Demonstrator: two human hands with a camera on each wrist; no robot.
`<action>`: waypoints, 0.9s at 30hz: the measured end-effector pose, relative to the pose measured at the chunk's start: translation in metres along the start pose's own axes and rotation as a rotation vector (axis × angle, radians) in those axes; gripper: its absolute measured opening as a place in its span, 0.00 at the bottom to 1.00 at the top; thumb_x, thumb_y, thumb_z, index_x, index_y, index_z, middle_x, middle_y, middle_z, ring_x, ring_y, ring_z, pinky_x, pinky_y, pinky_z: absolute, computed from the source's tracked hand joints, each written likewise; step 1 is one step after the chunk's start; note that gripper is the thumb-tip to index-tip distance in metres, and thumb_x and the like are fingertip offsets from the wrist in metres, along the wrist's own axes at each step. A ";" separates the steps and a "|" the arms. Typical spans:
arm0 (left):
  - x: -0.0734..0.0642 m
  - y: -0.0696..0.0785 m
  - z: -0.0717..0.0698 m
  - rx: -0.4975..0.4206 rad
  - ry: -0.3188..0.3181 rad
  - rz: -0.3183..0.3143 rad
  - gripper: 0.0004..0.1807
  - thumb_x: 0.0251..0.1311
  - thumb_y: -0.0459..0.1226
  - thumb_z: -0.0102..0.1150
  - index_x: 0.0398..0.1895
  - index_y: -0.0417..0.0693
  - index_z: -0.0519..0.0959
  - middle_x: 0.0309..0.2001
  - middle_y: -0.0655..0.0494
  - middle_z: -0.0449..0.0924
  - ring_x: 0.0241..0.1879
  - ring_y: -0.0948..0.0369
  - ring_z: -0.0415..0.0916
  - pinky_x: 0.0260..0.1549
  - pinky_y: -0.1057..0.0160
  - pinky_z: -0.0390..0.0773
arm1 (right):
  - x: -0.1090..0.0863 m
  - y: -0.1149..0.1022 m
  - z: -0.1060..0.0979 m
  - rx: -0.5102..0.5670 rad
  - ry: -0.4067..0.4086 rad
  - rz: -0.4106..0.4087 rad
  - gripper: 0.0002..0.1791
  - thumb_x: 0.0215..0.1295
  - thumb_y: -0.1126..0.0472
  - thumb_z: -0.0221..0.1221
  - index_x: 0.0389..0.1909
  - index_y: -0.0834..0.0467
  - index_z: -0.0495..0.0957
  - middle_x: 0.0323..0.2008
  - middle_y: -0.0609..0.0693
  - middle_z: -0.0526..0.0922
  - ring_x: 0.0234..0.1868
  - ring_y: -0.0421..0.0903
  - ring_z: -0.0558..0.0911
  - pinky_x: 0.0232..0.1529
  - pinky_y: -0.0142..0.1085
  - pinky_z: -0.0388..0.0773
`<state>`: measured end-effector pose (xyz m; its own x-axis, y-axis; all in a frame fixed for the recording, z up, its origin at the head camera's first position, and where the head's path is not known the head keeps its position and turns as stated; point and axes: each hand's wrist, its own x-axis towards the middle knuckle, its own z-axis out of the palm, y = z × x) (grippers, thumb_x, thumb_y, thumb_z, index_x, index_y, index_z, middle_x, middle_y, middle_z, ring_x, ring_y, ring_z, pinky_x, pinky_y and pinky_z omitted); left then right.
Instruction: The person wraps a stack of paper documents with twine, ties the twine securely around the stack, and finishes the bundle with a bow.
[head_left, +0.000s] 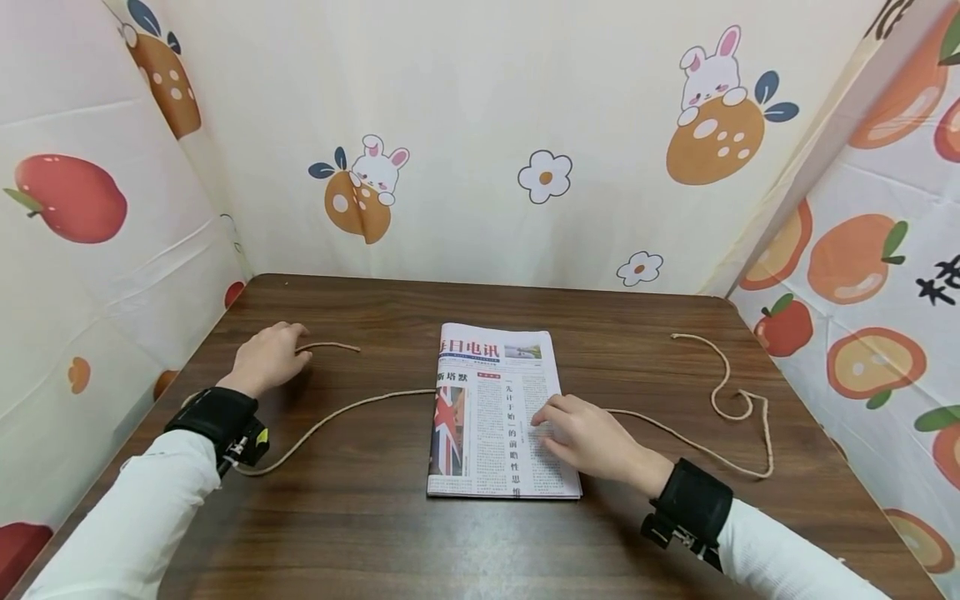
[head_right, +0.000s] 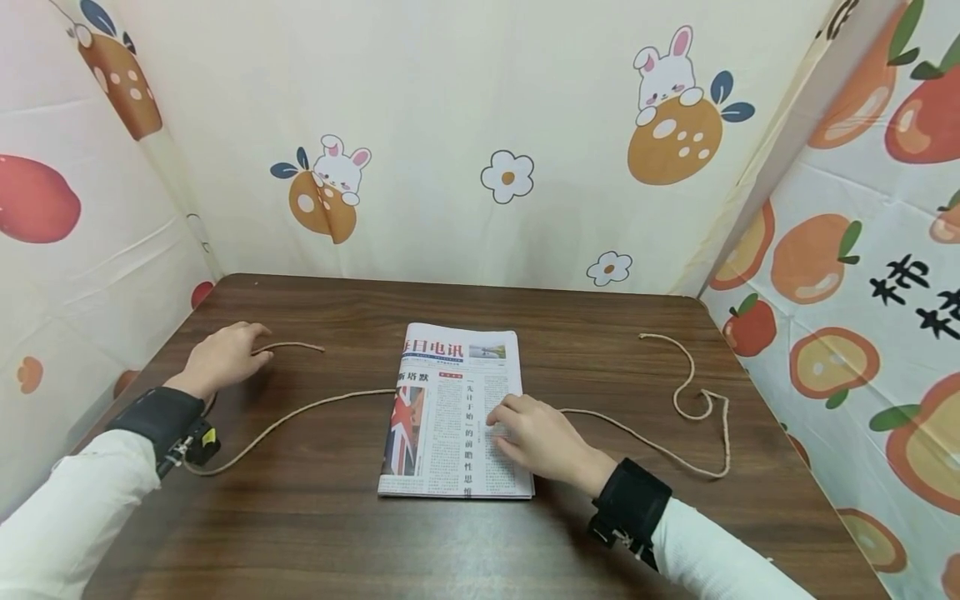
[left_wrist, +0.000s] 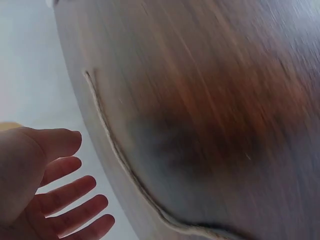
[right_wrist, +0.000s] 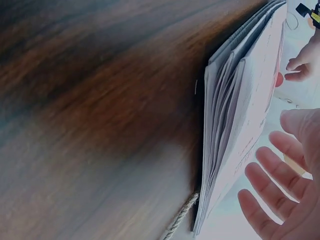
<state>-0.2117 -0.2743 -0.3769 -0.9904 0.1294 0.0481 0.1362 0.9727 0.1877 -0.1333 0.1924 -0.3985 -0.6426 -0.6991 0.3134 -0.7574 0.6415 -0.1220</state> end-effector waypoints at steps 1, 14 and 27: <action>0.000 -0.002 0.000 0.001 -0.004 -0.012 0.22 0.57 0.38 0.55 0.52 0.34 0.72 0.48 0.32 0.72 0.45 0.37 0.72 0.37 0.40 0.71 | 0.000 0.000 0.000 -0.001 0.001 -0.001 0.11 0.53 0.56 0.63 0.38 0.51 0.78 0.37 0.43 0.76 0.34 0.38 0.74 0.33 0.32 0.73; -0.002 -0.023 0.007 0.031 -0.063 -0.107 0.17 0.54 0.37 0.56 0.43 0.33 0.75 0.40 0.34 0.75 0.39 0.38 0.74 0.32 0.42 0.72 | 0.000 -0.006 0.004 0.003 0.024 -0.044 0.11 0.53 0.57 0.64 0.37 0.51 0.77 0.35 0.43 0.76 0.34 0.37 0.74 0.34 0.33 0.73; -0.004 -0.026 0.009 0.047 -0.077 -0.128 0.06 0.52 0.29 0.51 0.31 0.36 0.76 0.35 0.34 0.76 0.33 0.37 0.75 0.23 0.42 0.72 | 0.000 -0.008 0.009 -0.011 0.028 -0.070 0.10 0.53 0.56 0.64 0.37 0.50 0.77 0.34 0.42 0.75 0.31 0.37 0.72 0.31 0.32 0.72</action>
<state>-0.2119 -0.2986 -0.3907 -0.9986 0.0163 -0.0495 0.0092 0.9900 0.1410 -0.1285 0.1845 -0.4057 -0.5847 -0.7331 0.3475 -0.7988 0.5950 -0.0889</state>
